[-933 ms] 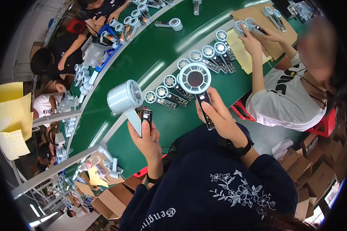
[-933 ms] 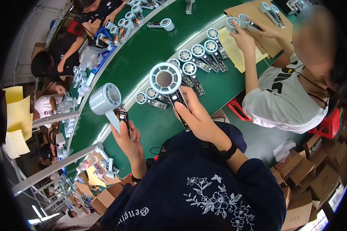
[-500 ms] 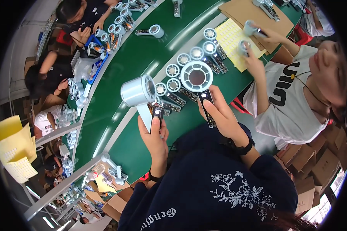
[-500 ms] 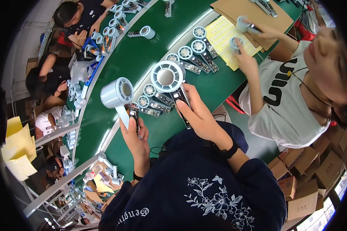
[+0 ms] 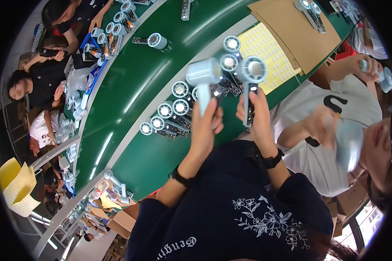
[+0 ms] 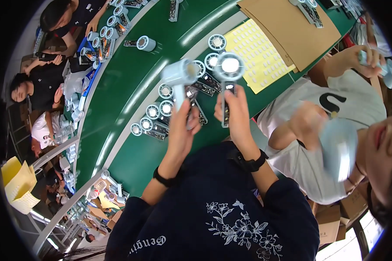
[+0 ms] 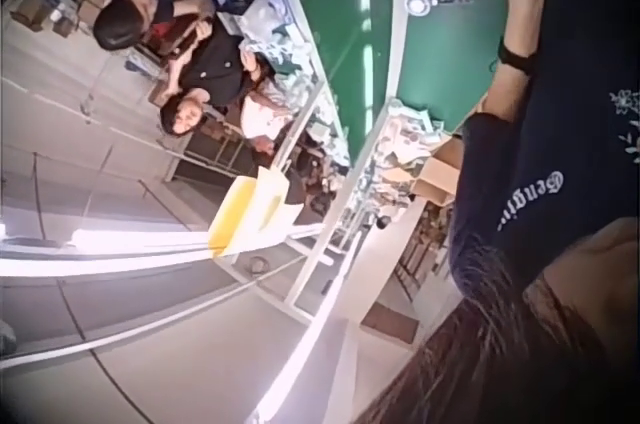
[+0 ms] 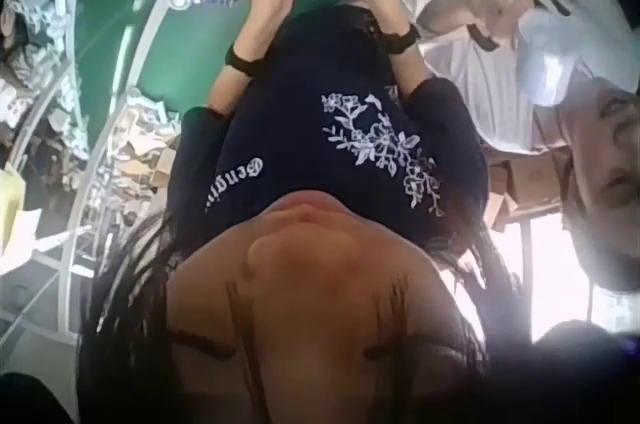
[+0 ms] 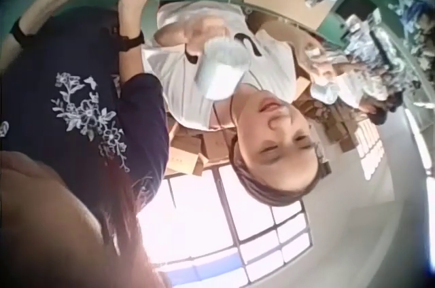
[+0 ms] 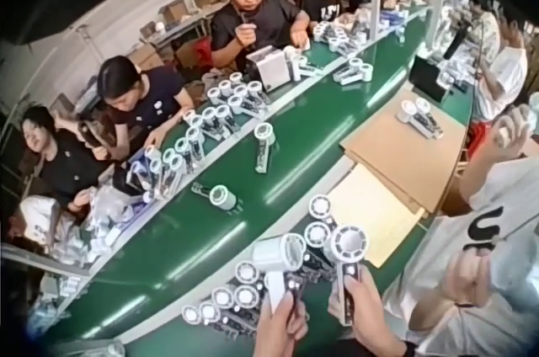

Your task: The person picks up handheld fans and circuit boards from an assembly line, fits the boards into the handles, and presses buttons to test the fans. After checking the fans, the person places them back onto the green assembly line.

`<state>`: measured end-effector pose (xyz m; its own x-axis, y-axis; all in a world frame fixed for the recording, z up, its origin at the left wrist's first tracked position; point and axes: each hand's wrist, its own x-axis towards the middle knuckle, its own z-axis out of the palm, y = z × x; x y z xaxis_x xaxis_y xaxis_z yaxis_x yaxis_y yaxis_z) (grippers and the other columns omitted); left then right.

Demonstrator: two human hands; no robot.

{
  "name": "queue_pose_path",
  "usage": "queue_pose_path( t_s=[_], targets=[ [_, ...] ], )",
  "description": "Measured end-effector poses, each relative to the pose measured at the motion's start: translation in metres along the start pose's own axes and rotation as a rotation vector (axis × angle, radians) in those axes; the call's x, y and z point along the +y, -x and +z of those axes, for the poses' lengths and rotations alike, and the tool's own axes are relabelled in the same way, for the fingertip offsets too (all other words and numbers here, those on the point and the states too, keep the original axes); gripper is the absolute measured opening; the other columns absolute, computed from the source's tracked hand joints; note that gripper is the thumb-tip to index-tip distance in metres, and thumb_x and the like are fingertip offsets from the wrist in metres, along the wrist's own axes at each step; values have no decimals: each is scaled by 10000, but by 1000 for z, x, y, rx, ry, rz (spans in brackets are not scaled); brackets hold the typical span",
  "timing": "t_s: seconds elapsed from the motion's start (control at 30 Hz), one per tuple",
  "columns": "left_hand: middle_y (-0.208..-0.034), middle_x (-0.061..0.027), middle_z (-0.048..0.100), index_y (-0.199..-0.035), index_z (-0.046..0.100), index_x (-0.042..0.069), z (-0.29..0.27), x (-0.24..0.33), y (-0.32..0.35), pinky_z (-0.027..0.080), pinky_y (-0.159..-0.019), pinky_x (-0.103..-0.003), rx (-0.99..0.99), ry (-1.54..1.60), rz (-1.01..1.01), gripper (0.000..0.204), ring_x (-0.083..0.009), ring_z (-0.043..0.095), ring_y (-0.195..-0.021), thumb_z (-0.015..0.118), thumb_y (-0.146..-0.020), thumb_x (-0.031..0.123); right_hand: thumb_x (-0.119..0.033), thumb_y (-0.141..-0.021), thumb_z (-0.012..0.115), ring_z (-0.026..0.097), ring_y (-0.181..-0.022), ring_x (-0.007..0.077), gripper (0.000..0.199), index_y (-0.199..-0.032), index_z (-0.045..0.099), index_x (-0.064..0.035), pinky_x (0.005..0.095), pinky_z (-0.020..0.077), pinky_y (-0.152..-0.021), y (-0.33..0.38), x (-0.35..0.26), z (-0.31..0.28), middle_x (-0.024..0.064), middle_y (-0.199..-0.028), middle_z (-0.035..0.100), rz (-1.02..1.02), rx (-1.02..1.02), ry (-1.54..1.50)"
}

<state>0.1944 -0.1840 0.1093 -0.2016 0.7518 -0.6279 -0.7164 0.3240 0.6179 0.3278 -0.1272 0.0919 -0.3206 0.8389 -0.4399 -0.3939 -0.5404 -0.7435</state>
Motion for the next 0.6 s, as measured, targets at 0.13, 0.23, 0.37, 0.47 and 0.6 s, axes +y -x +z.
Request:
queue_pose_path(
  t_s=[0.13, 0.23, 0.37, 0.47, 0.6],
  targets=[
    [-770, -45, 554, -1113, 404, 71, 36, -44, -66, 359, -465, -225, -133, -148, 0, 330, -63, 478, -567, 535, -939, 319, -228, -933, 508, 479, -639, 81, 293, -1109, 455, 1, 221, 379, -533, -38, 2, -30, 50, -821, 525, -71, 262, 132],
    [-880, -119, 594, -1146, 387, 27, 68, -98, -109, 456, -617, -320, 66, -500, 288, 365, -171, 578, -744, 507, -950, 310, -230, -923, 547, 506, -669, 83, 284, -1055, 489, 15, 218, 390, -532, -86, 21, -80, 77, -874, 577, -228, 461, 402],
    [-955, -143, 571, -1184, 371, 14, 101, -131, -136, 456, -744, -354, 76, -409, 208, 353, -207, 571, -868, 489, -957, 257, -237, -927, 543, 529, -713, 117, 292, -1050, 500, 25, 260, 431, -588, -131, 27, -148, 92, -896, 586, -253, 527, 551],
    [-1034, -145, 555, -1239, 345, 22, 95, -142, -154, 442, -808, -336, 31, -365, 283, 394, -203, 551, -960, 487, -957, 257, -267, -925, 547, 558, -749, 183, 340, -1051, 501, 45, 306, 453, -666, -160, 24, -152, 132, -910, 596, -327, 432, 776],
    [-1165, -140, 521, -1303, 335, 26, 69, -119, -138, 409, -908, -321, -195, -364, 137, 428, -200, 502, -1092, 477, -959, 239, -289, -923, 548, 578, -853, 240, 393, -1094, 507, 62, 334, 452, -758, -165, 7, -121, 195, -987, 590, -185, 198, 1075]
  ],
)
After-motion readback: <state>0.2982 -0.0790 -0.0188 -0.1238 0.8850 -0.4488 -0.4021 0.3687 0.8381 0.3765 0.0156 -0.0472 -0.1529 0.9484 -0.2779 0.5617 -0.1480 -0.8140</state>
